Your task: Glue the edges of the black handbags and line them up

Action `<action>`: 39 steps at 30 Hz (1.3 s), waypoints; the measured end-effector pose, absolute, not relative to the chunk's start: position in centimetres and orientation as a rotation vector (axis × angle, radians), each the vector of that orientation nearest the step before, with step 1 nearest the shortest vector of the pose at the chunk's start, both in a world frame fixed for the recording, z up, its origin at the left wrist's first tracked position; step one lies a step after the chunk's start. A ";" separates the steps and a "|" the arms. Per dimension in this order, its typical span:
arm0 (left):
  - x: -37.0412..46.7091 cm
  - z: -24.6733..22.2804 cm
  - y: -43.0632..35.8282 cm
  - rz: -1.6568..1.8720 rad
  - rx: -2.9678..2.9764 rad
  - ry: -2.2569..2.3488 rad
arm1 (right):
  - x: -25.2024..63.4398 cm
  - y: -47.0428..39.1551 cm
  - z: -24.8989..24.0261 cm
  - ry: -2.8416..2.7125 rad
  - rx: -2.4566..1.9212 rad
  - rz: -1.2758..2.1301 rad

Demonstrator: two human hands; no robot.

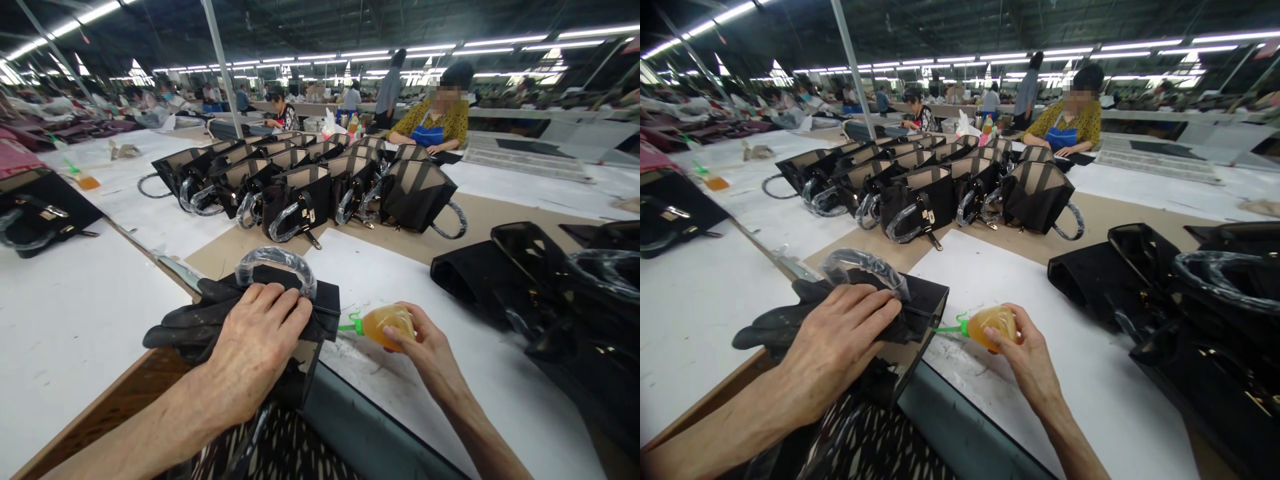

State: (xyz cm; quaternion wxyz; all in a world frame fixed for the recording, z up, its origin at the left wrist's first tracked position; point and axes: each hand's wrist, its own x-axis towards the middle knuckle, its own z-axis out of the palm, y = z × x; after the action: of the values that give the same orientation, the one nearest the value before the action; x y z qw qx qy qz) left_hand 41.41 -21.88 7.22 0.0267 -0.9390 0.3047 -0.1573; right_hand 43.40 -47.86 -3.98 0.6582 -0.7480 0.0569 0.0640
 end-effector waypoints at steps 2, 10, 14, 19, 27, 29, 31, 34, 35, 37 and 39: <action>41.3 7.0 -21.9 -0.538 -2.898 0.949 | 43.4 -47.9 -3.7 0.149 -1.663 0.163; 40.9 6.8 -21.7 -0.558 -2.913 0.958 | 43.3 -47.5 -3.9 0.157 -1.620 0.230; 40.9 6.7 -21.6 -0.516 -2.896 0.968 | 42.9 -47.7 -3.8 0.131 -1.601 0.287; 40.8 6.6 -21.6 -0.498 -2.884 0.988 | 41.9 -47.6 -3.3 0.109 -1.589 0.342; 40.5 6.4 -21.6 -0.467 -2.879 0.978 | 40.2 -47.4 -2.6 0.108 -1.546 0.411; 40.4 6.3 -21.6 -0.461 -2.879 0.969 | 39.9 -47.3 -2.5 0.120 -1.535 0.424; 40.3 6.2 -21.6 -0.478 -2.884 0.965 | 39.6 -47.1 -2.4 0.124 -1.521 0.441; 40.2 6.1 -21.6 -0.546 -2.894 0.982 | 39.3 -46.8 -2.2 0.125 -1.501 0.441; 40.1 6.1 -21.6 -0.567 -2.896 0.991 | 39.3 -46.7 -2.2 0.126 -1.501 0.431; 39.9 6.1 -21.5 -0.580 -2.896 1.009 | 39.3 -46.6 -2.0 0.128 -1.514 0.411; 39.8 6.1 -21.4 -0.577 -2.892 1.017 | 39.3 -46.5 -1.9 0.126 -1.528 0.404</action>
State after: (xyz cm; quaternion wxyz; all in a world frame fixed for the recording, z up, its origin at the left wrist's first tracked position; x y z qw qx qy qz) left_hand 39.77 -21.41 6.10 0.0112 -0.9271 0.3260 -0.1850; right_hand 39.29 -46.50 -1.90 0.7019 -0.6864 0.0565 0.1814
